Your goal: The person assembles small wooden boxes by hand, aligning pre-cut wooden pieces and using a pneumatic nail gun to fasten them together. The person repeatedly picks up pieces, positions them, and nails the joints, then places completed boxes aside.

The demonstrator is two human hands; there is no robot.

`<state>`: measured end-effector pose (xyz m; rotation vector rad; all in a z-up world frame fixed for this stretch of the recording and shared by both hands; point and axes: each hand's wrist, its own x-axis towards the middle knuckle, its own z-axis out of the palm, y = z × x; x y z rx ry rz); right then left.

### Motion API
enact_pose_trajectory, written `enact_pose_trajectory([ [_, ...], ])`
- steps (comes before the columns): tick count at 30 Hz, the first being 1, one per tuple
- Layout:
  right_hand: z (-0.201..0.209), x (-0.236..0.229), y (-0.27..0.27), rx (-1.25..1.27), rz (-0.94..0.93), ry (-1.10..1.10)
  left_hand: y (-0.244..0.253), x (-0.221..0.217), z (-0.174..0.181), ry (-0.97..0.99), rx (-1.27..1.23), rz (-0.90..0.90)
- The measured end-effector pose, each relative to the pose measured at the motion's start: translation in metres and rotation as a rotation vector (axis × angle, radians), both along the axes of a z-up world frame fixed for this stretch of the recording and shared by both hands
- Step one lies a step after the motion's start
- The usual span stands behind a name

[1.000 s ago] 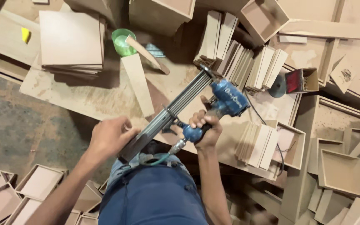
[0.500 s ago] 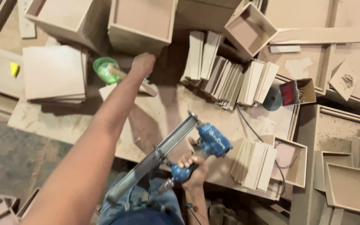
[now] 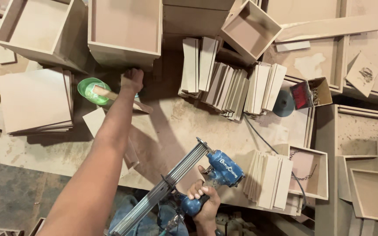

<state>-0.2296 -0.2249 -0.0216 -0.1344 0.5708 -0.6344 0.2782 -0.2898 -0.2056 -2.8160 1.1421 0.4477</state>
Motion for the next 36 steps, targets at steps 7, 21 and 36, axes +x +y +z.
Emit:
enact_pose_trajectory([
  [7, 0.002, 0.006, -0.004, 0.012, 0.006, 0.025, -0.003, 0.002, 0.000, -0.038, -0.034, -0.044],
  [21, 0.018, 0.005, -0.014, 0.068, -0.089, 0.088, -0.013, -0.132, 0.187, 1.051, -0.503, 0.102],
  [36, 0.079, 0.005, -0.007, -0.088, -0.030, 0.037, 0.068, -0.309, 0.290, 0.568, -0.800, -0.165],
])
